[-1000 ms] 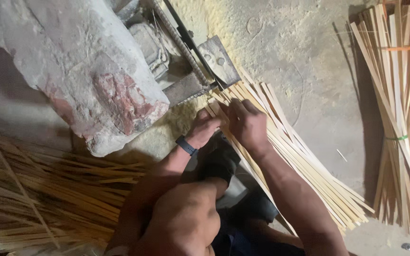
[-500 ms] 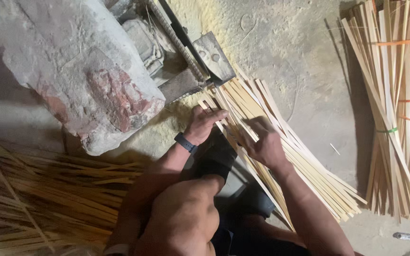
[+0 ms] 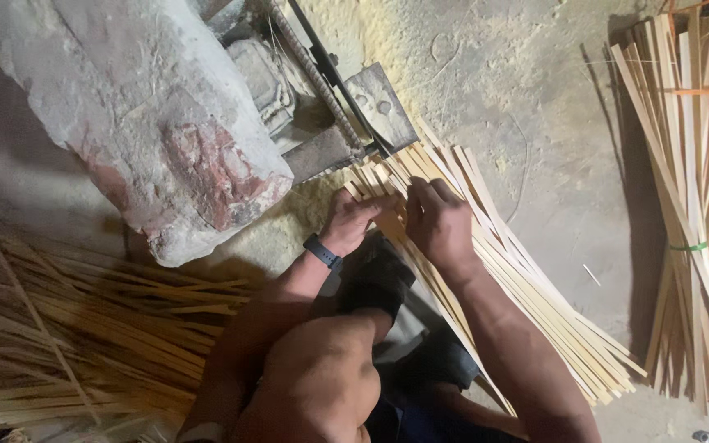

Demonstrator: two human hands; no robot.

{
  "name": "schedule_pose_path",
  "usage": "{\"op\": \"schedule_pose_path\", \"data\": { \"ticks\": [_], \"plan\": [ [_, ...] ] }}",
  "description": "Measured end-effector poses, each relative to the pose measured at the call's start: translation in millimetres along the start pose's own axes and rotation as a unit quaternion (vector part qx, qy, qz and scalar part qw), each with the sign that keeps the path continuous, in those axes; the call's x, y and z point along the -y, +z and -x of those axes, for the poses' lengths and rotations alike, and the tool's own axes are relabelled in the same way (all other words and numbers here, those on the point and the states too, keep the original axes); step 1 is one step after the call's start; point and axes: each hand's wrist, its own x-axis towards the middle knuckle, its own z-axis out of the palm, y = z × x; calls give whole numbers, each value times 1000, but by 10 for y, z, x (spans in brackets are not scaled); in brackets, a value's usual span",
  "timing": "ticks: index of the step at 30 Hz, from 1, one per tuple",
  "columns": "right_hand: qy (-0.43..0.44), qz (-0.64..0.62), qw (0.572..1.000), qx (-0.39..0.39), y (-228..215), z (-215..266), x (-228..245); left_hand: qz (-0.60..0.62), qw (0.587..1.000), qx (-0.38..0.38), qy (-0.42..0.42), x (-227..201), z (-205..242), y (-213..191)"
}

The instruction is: The person sits on the floor and uses a bench-mounted cutting machine to slice long bamboo strips into thinner pieces. They feed the strips through the blade repeatedly, collecting the cut pieces into a bundle.

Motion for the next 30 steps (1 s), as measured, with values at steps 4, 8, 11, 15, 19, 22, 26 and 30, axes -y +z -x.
{"op": "schedule_pose_path", "data": {
  "ticks": [4, 8, 11, 15, 19, 22, 26, 30],
  "plan": [
    [8, -26, 999, 22, 156, -156, 33, -87, 993, -75, 25, 104, -13, 6],
    [6, -11, 999, 32, -32, -90, 38, 19, 997, -78, -6, 46, -47, 42],
    [-68, 62, 996, -2, -308, 135, 19, -156, 985, -62, 34, -67, -24, 83],
    [-112, 24, 993, 11, -353, 369, -9, -190, 978, -80, 28, -97, -37, 254],
    [13, 16, 999, 33, -194, 296, 0, -41, 998, -31, 40, -113, -60, 288],
    [10, 16, 1000, 19, -54, 77, 41, -96, 995, -31, 14, -96, -7, 136],
    [-3, -33, 999, 36, 97, -233, 103, -197, 980, -29, 28, 0, -39, -34],
    [5, -23, 999, 26, 56, -235, 152, -98, 990, -97, 5, 44, -71, 29]
  ]
}}
